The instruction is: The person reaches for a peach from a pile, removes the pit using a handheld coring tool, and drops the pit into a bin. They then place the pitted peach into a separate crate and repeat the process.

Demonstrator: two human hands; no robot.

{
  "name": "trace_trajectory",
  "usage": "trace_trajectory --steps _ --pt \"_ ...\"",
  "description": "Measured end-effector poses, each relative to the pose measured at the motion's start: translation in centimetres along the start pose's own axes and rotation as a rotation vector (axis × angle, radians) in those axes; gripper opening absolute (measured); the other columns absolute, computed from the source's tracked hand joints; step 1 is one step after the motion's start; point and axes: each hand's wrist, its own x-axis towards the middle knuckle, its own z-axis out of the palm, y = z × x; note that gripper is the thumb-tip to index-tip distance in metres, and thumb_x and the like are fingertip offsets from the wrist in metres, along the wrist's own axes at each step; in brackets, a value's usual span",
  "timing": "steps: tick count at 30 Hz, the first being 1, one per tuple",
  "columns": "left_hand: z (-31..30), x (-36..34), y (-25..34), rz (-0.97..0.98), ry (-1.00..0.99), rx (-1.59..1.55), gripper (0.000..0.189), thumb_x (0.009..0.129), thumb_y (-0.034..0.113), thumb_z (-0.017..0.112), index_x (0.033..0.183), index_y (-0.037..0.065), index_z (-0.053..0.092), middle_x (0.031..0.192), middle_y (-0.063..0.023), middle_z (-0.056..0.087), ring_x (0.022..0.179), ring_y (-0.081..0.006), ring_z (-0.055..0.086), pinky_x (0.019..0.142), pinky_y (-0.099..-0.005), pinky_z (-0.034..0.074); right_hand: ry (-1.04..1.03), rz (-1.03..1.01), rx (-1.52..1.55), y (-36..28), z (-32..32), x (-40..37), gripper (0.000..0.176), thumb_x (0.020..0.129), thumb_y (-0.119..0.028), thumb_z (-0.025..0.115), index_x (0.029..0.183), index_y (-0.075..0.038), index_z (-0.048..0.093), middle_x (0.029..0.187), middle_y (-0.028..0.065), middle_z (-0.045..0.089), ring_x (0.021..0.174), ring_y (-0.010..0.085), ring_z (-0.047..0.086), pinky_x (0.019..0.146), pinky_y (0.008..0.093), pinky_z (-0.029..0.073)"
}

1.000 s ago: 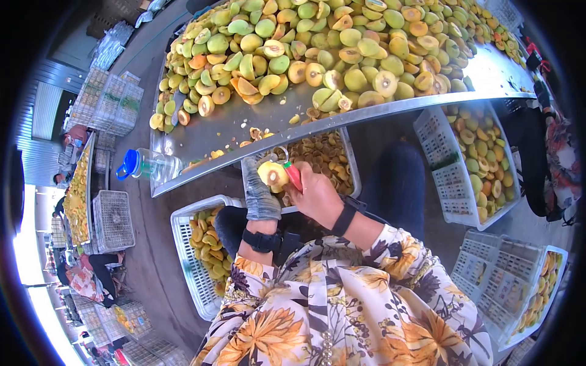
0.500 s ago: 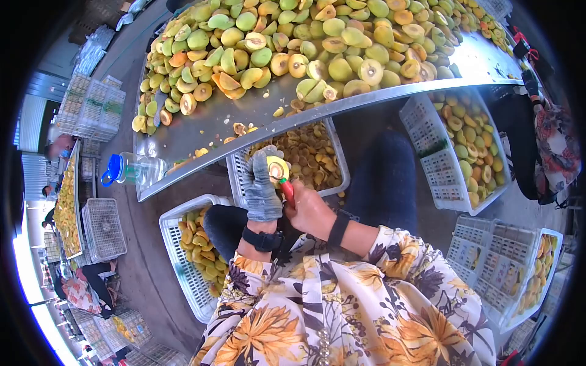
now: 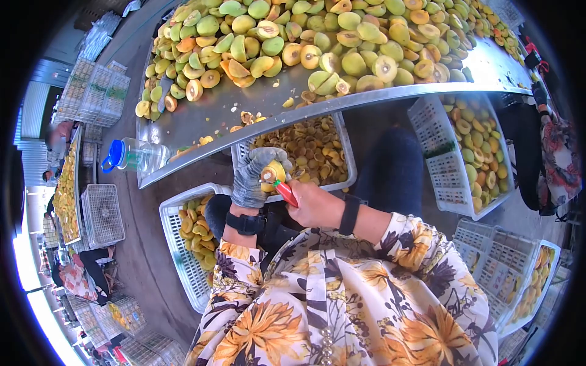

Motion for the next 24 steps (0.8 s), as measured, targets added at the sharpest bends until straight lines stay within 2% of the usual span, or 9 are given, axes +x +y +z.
trace_trajectory --steps 4,6,7,9,13,15,19,22,24 --pt "-0.5 -0.1 1.2 -0.173 -0.128 0.092 0.023 0.076 0.015 0.066 0.089 -0.004 0.062 0.082 -0.0124 0.064 0.073 -0.0203 0.062 0.069 -0.0311 0.052 -0.041 -0.086 -0.214 0.6 -0.1 -0.3 0.022 0.075 -0.009 0.055 0.089 0.006 0.046 0.062 0.0214 0.055 0.056 0.032 0.058 0.05 0.0369 0.045" --pt "-0.3 -0.2 1.5 -0.153 -0.118 0.104 0.024 0.076 0.017 0.066 0.087 -0.004 0.062 0.081 -0.0118 0.064 0.072 -0.0196 0.062 0.069 -0.0306 0.051 -0.239 0.242 0.077 -1.3 -1.1 0.0 0.02 0.079 -0.009 0.053 0.091 0.005 0.045 0.059 0.0139 0.054 0.046 0.0209 0.056 0.041 0.0309 0.042" --pt "-0.3 -0.3 1.5 -0.131 -0.107 0.156 0.024 0.076 0.017 0.065 0.087 -0.004 0.062 0.08 -0.0118 0.064 0.071 -0.0195 0.062 0.068 -0.0305 0.051 -0.242 0.239 0.077 -1.3 -1.2 0.1 0.02 0.079 -0.009 0.053 0.091 0.005 0.045 0.059 0.0139 0.054 0.046 0.0209 0.056 0.041 0.0309 0.042" --pt "-0.5 -0.6 1.1 -0.114 -0.092 0.208 0.024 0.077 0.018 0.065 0.086 -0.004 0.062 0.08 -0.0119 0.064 0.071 -0.0194 0.062 0.067 -0.0304 0.051 -0.436 0.334 0.432 -1.0 -1.3 0.1 0.022 0.08 -0.01 0.053 0.095 0.002 0.044 0.054 0.003 0.048 0.041 0.0089 0.049 0.035 0.0246 0.038" --pt "-1.4 -0.7 -0.2 -0.084 -0.08 0.039 0.026 0.077 0.02 0.065 0.088 -0.004 0.062 0.079 -0.0122 0.063 0.07 -0.0206 0.062 0.066 -0.0307 0.051 -0.513 0.444 0.651 -0.9 -1.0 0.3 0.019 0.081 -0.008 0.05 0.095 0.002 0.044 0.054 0.0008 0.046 0.038 0.0084 0.047 0.035 0.0226 0.037" --pt "-2.0 -0.5 -0.8 -0.104 -0.044 -0.043 0.028 0.076 0.021 0.066 0.089 -0.003 0.061 0.081 -0.0132 0.063 0.072 -0.0228 0.062 0.066 -0.0334 0.052 -0.435 0.387 0.431 -1.3 -0.9 0.4 0.014 0.081 -0.004 0.048 0.092 0.003 0.043 0.057 0.0047 0.047 0.037 0.0102 0.045 0.034 0.0256 0.037" --pt "-2.3 -0.1 -0.2 -0.225 -0.058 -0.13 0.027 0.076 0.019 0.067 0.089 -0.003 0.061 0.085 -0.0141 0.064 0.072 -0.0226 0.063 0.064 -0.033 0.053 -0.389 0.327 0.194 -1.4 -0.4 0.5 0.019 0.081 -0.008 0.048 0.097 0.001 0.043 0.055 0.0018 0.047 0.036 0.0086 0.045 0.034 0.0234 0.036" --pt "-1.2 -0.6 1.3 -0.065 -0.063 0.063 0.026 0.075 0.017 0.067 0.09 -0.003 0.061 0.086 -0.014 0.064 0.072 -0.0218 0.063 0.065 -0.0325 0.053 -0.444 0.396 0.456 -2.4 -0.7 0.6 0.017 0.081 -0.007 0.048 0.096 0.0 0.043 0.054 0.0016 0.045 0.035 0.0077 0.041 0.033 0.0225 0.035" --pt "-0.3 -0.9 1.3 0.052 -0.011 0.14 0.026 0.076 0.017 0.067 0.091 -0.003 0.061 0.086 -0.0135 0.064 0.072 -0.0212 0.063 0.065 -0.0332 0.054 -0.522 0.556 0.731 -2.6 -0.6 0.7 0.016 0.082 -0.005 0.047 0.097 -0.001 0.044 0.054 0.0003 0.041 0.034 0.0053 0.035 0.032 0.0209 0.032"
